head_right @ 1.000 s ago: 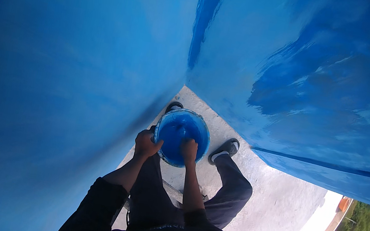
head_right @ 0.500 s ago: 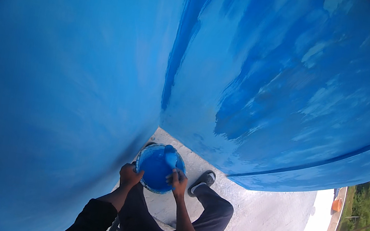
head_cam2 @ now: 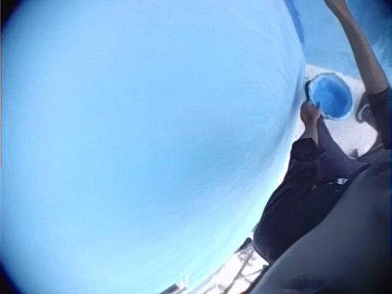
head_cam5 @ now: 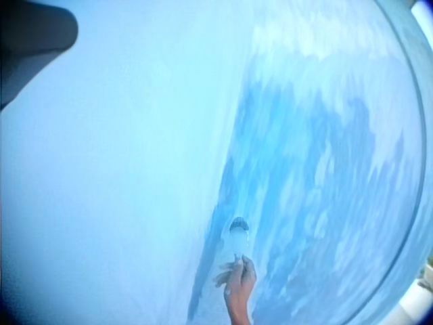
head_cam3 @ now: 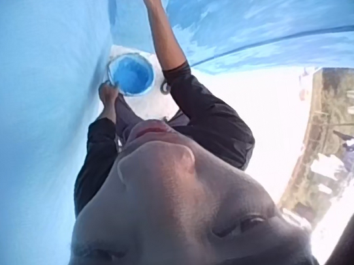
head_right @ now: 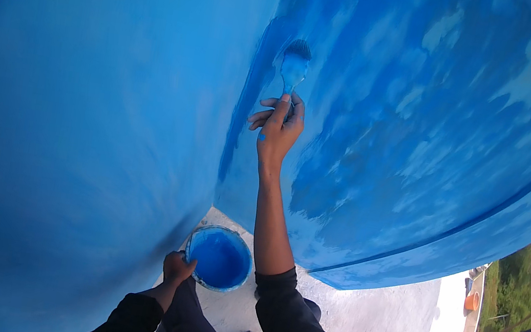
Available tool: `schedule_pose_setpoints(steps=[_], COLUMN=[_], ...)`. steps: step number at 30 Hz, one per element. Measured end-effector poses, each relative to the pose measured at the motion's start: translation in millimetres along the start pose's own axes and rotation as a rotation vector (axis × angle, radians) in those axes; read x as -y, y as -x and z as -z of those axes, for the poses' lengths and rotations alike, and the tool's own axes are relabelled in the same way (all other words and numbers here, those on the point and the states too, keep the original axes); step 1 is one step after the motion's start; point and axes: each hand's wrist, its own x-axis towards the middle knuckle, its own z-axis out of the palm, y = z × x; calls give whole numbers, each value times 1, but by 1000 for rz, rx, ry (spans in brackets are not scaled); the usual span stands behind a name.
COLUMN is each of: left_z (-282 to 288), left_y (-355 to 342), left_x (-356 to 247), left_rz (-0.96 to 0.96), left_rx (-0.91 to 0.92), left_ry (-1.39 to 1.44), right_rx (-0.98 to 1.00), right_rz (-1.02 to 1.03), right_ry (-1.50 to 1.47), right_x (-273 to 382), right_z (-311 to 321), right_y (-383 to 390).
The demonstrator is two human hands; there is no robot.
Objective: The person paints a blue wall by dipping a brush into a bucket of blue paint and applying it to the surface in vertical and horizontal strokes.
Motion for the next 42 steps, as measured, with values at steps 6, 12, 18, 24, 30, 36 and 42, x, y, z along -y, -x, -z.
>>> schedule_pose_setpoints(steps=[6,12,18,24,30,36,42], left_z=[4,7,22,15,8,5,17], left_y=[3,3,8,6,5,2,7], left_x=[1,-7,-10,-9,-1,-2,-11], left_rz=[8,4,50,15,-21,27,3], left_rx=[-13,-4,29,8,-29,34,-30], left_ry=[-9,3,34,32,38,60,31], right_rx=[-82,-128,-18,-38,-119,-121,31], right_rz=[-322,-714,-275,-142,-485,-714,-219], right_ry=[26,8,-94,-100,-55,-117,-195], right_x=[-94,-127,10,29,-80,-107,8], right_z=[34,57,-10,-20,23,29,-26], right_y=[74,125,16,-27,70,88,-15])
